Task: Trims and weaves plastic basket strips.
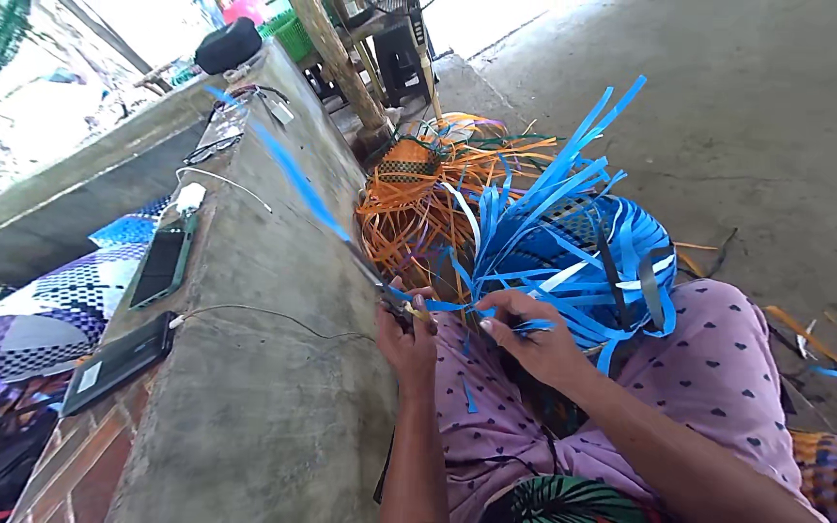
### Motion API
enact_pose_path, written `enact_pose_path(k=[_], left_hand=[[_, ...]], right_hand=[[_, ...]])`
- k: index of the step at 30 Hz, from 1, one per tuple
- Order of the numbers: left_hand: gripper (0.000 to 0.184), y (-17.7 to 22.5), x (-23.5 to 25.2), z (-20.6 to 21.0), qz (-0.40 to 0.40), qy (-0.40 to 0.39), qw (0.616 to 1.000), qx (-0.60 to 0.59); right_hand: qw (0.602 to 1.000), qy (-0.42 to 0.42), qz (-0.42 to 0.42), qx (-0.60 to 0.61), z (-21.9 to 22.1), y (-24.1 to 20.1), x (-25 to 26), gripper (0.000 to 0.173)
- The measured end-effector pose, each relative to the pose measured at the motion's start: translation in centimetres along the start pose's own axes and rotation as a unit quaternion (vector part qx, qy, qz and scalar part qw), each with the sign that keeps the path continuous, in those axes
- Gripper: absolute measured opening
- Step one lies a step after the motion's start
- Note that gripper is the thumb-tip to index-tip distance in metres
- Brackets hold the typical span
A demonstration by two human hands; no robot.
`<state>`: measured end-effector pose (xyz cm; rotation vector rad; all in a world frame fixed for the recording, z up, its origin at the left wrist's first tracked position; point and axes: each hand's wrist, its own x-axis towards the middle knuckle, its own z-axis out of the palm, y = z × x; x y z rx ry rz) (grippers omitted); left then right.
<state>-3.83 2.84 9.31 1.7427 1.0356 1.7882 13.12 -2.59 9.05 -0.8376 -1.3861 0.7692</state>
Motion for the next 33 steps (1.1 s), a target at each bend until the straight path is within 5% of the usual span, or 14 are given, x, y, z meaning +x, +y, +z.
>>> enact_pose_path(k=[11, 17, 20, 26, 33], left_hand=[[0.05, 5.6, -1.4, -0.4, 0.012, -0.042, 0.989, -0.138], [0.021, 5.2, -2.0, -2.9, 0.045, -0.075, 0.993, -0.084], [0.014, 2.8, -3.5, -4.0, 0.013, -0.153, 0.987, -0.056], [0.061, 0.5, -6.7, -3.5, -0.106, -0.304, 0.944, 0.066], [0.058, 0.2, -7.7, -2.0, -0.096, -0.282, 0.95, 0.096]], right_hand=[[0.982, 0.054, -0.145, -0.111, 5.1, 2.0, 2.0, 0.022], [0.996, 0.076, 0.029, -0.042, 2.1, 0.6, 3.1, 0.021], [0.99, 0.093, 0.106, 0.03, 0.8, -0.1, 3.6, 0.019], [0.982, 0.089, 0.12, 0.114, 0.0, -0.6, 2.7, 0.015], [0.984, 0.069, 0.121, 0.107, -0.7, -1.3, 1.7, 0.014]])
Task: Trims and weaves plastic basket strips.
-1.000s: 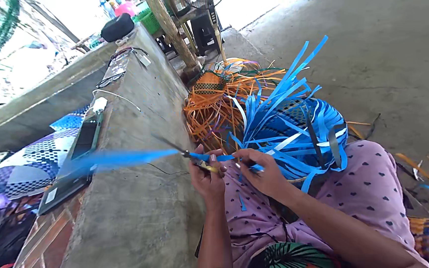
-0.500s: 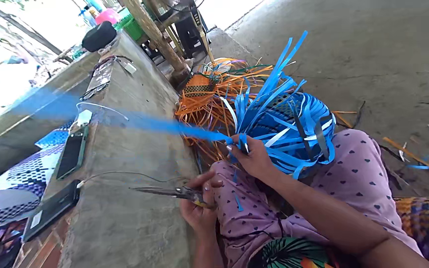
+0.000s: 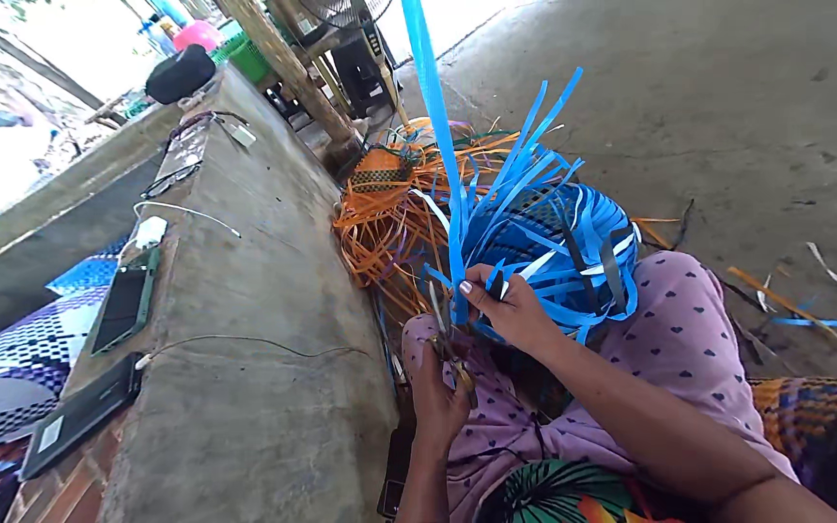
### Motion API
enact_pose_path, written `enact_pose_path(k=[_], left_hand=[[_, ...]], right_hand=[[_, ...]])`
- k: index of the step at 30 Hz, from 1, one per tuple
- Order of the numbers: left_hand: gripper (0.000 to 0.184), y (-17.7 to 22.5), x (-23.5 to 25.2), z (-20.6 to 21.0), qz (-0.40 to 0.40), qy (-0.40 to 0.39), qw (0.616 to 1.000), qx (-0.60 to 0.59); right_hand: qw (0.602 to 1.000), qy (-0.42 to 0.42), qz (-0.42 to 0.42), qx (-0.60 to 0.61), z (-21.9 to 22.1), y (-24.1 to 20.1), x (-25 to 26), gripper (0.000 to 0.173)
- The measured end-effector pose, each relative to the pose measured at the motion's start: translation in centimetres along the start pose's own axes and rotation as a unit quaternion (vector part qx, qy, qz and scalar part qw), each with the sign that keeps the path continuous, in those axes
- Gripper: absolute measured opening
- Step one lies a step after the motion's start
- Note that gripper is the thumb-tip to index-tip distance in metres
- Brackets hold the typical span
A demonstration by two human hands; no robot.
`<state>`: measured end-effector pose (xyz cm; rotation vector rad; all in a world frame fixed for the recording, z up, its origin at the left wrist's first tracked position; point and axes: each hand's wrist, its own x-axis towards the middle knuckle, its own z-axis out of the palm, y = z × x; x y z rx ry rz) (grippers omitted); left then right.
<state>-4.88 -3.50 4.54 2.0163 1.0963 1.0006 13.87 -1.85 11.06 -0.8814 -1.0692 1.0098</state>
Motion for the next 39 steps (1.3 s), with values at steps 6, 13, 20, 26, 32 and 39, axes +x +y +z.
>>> enact_pose_path(k=[6, 13, 20, 26, 32, 39], left_hand=[[0.034, 1.0, 0.8, -1.6, -0.036, 0.09, 0.99, -0.103], [0.024, 1.7, 2.3, -1.4, -0.006, 0.114, 0.987, -0.115], [0.024, 2.8, 5.5, 1.1, 0.015, 0.102, 0.985, -0.141], [0.023, 3.2, 6.3, 0.6, 0.015, 0.076, 0.961, -0.264], [0.02, 2.0, 6.1, -0.1, 0.004, 0.062, 0.956, -0.286], [0.032, -1.0, 3.6, -0.2, 0.033, 0.129, 0.991, 0.003]], right_hand=[[0.997, 0.069, -0.032, 0.034, -2.1, 0.7, 0.6, 0.016], [0.994, 0.067, -0.045, 0.071, -2.2, 0.8, 0.7, 0.015], [0.997, 0.0, -0.046, 0.059, -0.7, 1.2, 0.1, 0.008], [0.983, -0.168, -0.065, 0.047, -2.2, 1.9, 0.8, 0.021], [0.983, -0.182, -0.021, 0.026, -1.9, 1.9, 1.1, 0.027], [0.999, -0.015, -0.023, 0.024, -0.6, 1.2, 0.9, 0.015]])
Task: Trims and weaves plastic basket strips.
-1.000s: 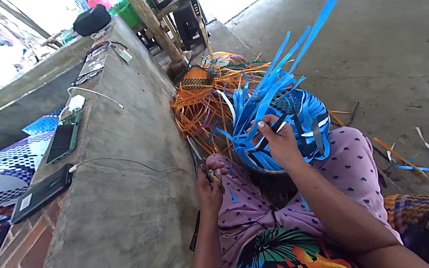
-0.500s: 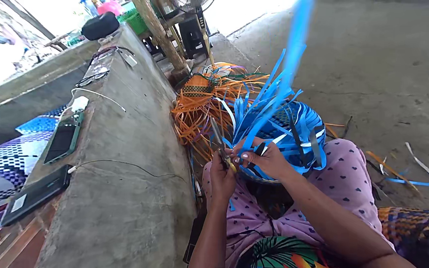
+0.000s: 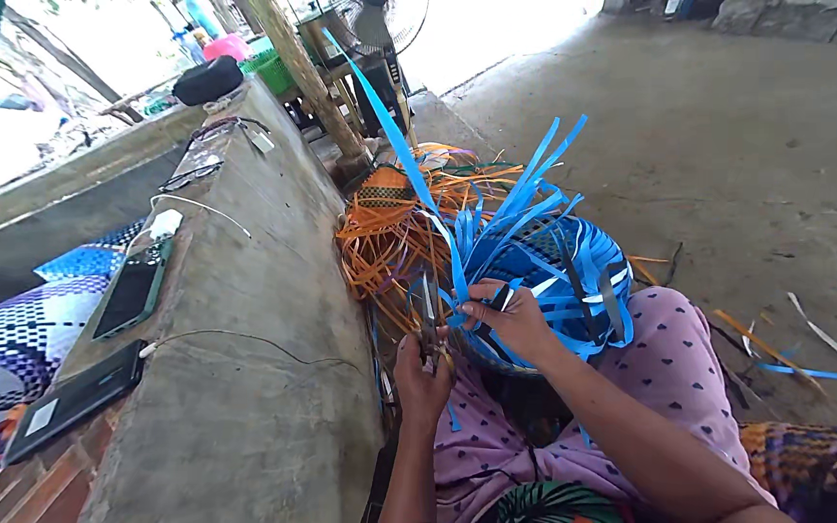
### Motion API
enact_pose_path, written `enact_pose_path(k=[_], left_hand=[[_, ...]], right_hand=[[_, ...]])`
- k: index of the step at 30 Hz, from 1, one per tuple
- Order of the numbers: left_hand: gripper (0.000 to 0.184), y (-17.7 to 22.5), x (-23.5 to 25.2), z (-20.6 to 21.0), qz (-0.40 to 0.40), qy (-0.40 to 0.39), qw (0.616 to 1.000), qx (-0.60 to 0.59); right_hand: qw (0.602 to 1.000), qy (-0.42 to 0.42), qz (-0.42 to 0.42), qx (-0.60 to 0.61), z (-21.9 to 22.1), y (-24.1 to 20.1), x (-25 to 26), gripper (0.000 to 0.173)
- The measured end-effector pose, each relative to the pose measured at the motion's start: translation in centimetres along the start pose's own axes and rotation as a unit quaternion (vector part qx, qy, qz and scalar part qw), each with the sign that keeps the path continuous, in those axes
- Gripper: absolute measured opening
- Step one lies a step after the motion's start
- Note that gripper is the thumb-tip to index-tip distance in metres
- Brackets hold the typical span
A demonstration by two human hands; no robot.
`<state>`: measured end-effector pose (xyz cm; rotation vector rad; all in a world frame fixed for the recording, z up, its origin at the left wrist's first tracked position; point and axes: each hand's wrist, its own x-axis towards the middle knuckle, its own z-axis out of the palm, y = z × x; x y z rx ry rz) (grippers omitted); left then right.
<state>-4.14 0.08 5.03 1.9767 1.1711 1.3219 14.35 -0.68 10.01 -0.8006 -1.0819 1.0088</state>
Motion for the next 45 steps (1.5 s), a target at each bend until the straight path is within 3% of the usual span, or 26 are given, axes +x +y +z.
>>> enact_pose_path(k=[5, 16, 25, 31, 38, 45], left_hand=[[0.054, -0.3, -2.7, 0.1, -0.01, -0.08, 0.995, 0.059], [0.057, 0.4, -3.4, 1.1, -0.023, -0.106, 0.993, 0.055], [0.036, 0.6, -3.9, 1.4, -0.069, -0.113, 0.991, 0.0], [0.049, 1.4, -3.1, 1.0, -0.02, -0.088, 0.996, 0.022], [0.033, 2.0, -3.0, 1.4, -0.037, -0.1, 0.994, -0.022], [0.038, 2.0, -2.8, 0.7, -0.046, -0.089, 0.995, -0.019]], right_hand=[[0.998, 0.049, 0.006, -0.047, 0.7, -0.7, -0.5, 0.019], [0.989, 0.052, -0.077, -0.119, 1.8, -0.3, -1.4, 0.022], [0.988, 0.044, -0.084, -0.125, 1.8, -0.3, -1.5, 0.021], [0.98, 0.013, -0.12, -0.159, 1.8, 0.1, -1.8, 0.023], [0.977, 0.019, -0.138, -0.163, 1.7, 0.2, -1.8, 0.023], [0.976, 0.008, -0.134, -0.17, 1.3, 0.1, -2.1, 0.024]])
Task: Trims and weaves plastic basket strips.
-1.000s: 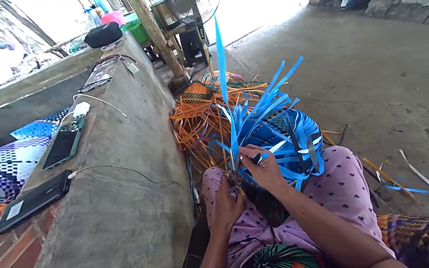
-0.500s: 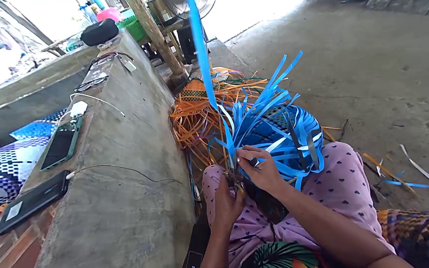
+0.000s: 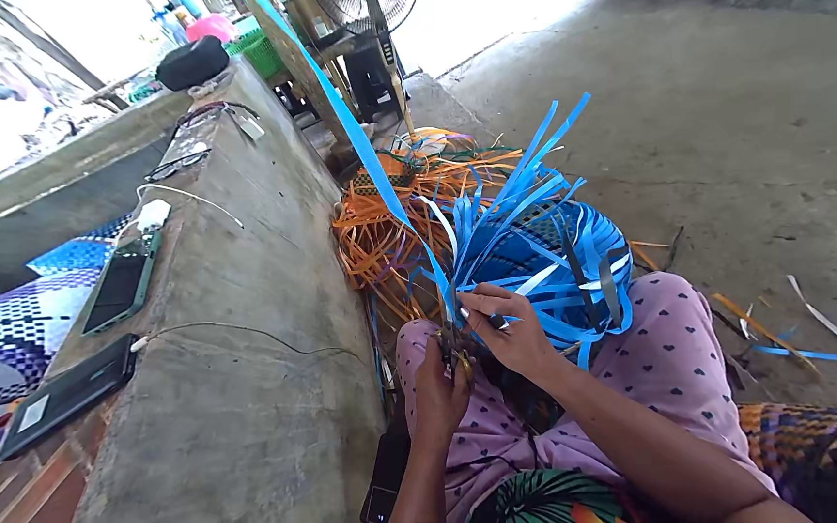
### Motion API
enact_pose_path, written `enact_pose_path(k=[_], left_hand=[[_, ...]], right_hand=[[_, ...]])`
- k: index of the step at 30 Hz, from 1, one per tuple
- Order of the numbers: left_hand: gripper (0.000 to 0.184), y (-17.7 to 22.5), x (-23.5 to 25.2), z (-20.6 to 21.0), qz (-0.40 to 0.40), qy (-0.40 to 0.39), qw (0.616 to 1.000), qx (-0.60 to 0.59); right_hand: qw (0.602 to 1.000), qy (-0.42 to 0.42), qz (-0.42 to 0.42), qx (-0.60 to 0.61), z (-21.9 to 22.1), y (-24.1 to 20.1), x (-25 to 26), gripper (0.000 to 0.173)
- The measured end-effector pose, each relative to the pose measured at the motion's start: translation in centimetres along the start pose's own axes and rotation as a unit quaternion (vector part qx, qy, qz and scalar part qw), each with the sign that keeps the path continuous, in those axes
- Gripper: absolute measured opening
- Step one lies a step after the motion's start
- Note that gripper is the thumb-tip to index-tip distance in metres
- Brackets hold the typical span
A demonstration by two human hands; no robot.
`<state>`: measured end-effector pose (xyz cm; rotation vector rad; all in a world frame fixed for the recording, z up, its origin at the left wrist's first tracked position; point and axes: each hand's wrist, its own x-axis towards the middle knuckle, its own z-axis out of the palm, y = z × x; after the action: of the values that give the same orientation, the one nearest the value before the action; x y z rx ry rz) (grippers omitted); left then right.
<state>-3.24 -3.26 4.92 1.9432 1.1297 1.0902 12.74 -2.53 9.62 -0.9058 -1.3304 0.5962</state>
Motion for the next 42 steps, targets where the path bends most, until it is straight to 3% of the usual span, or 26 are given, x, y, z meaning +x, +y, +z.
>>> enact_pose_path(k=[7, 15, 20, 24, 30, 34, 39, 42], left_hand=[[0.035, -0.4, 0.7, -1.2, -0.023, -0.016, 0.994, 0.102], [0.024, 0.4, 1.1, -1.3, 0.049, -0.035, 0.974, 0.217], [0.025, 0.1, 1.3, -1.8, -0.049, -0.106, 0.973, 0.201], [0.032, -1.4, 1.3, -2.3, -0.111, -0.093, 0.976, 0.161], [0.036, -1.7, 1.7, -3.0, -0.144, -0.054, 0.982, 0.106], [0.033, -2.3, 2.8, -2.7, -0.188, -0.028, 0.981, 0.044], [0.028, -7.4, 6.8, -0.6, -0.269, -0.006, 0.963, -0.022], [0.052, -9.7, 9.1, 1.1, -0.268, -0.054, 0.962, 0.005]], right_hand=[[0.999, 0.002, 0.034, 0.012, -1.3, 0.3, -0.1, 0.028], [0.984, 0.053, 0.146, 0.09, -2.6, 0.0, -1.8, 0.011], [0.969, 0.119, 0.142, 0.162, -2.6, 0.6, -4.0, 0.007], [0.958, 0.152, 0.135, 0.201, -2.4, 0.9, -6.0, 0.008], [0.958, 0.129, 0.154, 0.203, -2.3, 0.8, -6.9, 0.015], [0.964, 0.111, 0.139, 0.197, -2.3, 0.8, -7.0, 0.014], [0.994, 0.015, 0.045, 0.096, -2.7, 1.0, -7.8, 0.019], [0.996, -0.045, -0.07, 0.034, -2.7, 1.2, -8.3, 0.02]])
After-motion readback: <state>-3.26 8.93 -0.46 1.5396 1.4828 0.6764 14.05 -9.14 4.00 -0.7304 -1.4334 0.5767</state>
